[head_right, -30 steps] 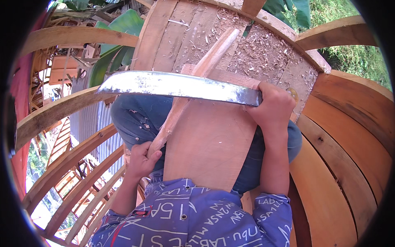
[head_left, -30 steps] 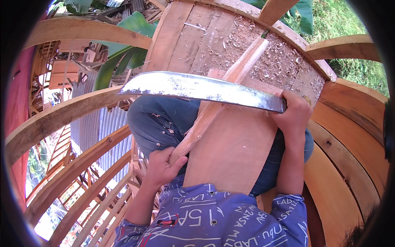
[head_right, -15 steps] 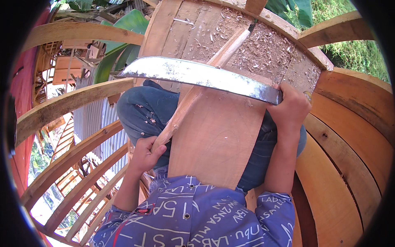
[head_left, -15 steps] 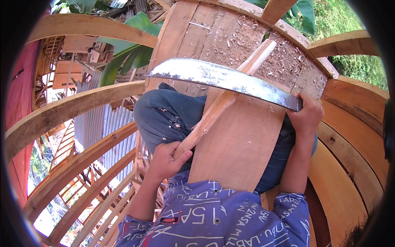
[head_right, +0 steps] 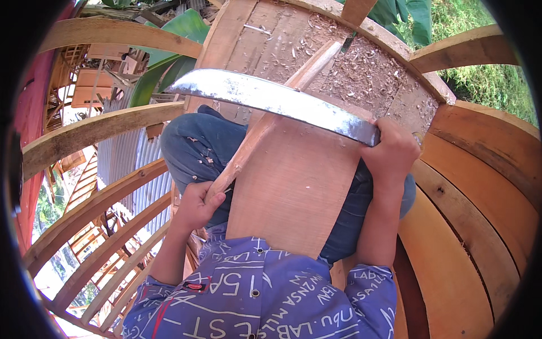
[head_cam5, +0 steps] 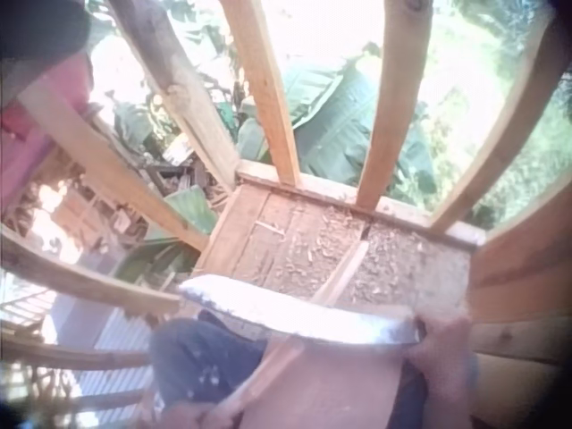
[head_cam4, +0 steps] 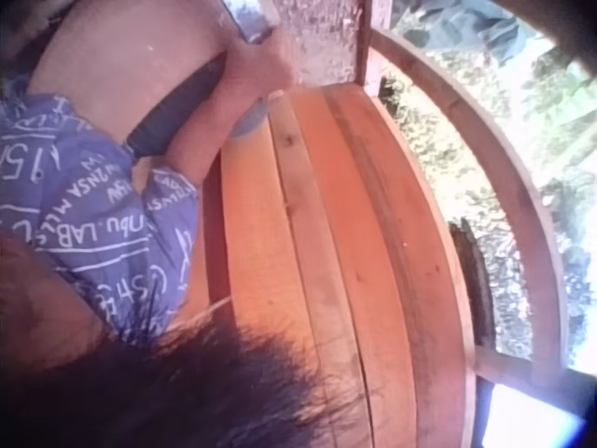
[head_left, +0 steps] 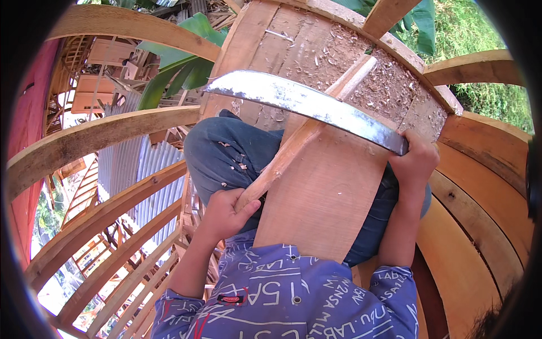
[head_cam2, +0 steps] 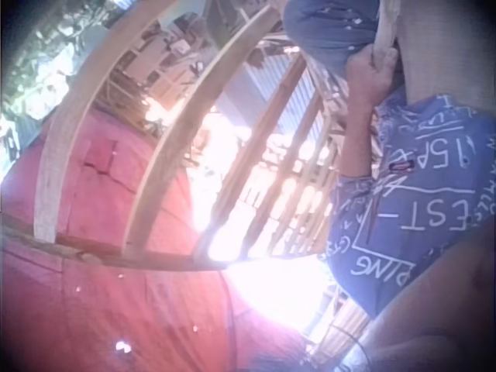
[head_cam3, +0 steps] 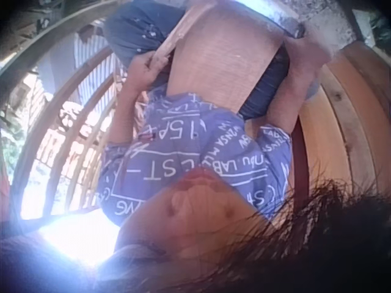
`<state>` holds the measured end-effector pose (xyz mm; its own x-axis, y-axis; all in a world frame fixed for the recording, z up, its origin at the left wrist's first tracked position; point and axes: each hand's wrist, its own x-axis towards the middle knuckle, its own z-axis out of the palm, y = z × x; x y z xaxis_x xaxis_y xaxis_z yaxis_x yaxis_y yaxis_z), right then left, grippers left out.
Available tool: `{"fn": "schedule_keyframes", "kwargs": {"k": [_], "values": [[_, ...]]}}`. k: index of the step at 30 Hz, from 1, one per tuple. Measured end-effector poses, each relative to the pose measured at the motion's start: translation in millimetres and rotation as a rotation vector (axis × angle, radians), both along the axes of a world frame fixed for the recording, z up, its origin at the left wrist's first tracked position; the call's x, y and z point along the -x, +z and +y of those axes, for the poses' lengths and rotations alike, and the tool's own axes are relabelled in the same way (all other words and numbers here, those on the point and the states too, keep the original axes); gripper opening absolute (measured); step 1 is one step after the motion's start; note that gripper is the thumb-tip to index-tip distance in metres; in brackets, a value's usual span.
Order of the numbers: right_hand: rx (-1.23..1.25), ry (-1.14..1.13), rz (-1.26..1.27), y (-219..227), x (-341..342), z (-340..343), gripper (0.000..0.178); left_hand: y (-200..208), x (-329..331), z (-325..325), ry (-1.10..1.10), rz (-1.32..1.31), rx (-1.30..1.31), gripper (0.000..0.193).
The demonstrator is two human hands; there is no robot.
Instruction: The person sits cross-legged on a wooden platform and uses a curved blade to shave and shape a rectangular piece of wood. They hold the wood steady with their left hand while repeatedly drawing the blade along its surface to remove thin strips of material.
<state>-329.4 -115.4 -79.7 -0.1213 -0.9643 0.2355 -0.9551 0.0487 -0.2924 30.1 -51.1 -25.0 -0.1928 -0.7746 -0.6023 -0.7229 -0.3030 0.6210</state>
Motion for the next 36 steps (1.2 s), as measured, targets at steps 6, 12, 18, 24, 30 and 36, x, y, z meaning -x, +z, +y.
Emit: {"fn": "schedule_keyframes", "kwargs": {"k": [6,12,18,24,30,36], "values": [[-0.066,0.106,-0.072,3,-24,-2,0.015,-3,-1,5,-0.009,-0.004,0.05,0.035],[-0.184,-0.368,-0.061,-5,24,-6,0.016,-4,-4,7,-0.003,0.032,0.053,0.032],[-0.144,-0.228,-0.166,-2,8,2,0.016,-10,0,12,0.041,0.107,0.112,0.044],[-0.089,0.021,-0.049,3,-10,1,0.016,-5,3,11,0.0,-0.027,0.143,0.032],[-0.155,-0.353,-0.102,-2,23,-1,0.018,-3,6,16,0.007,-0.027,0.203,0.033],[-0.133,-0.267,-0.204,1,18,3,0.017,-7,8,22,0.022,-0.039,0.261,0.035]]}}
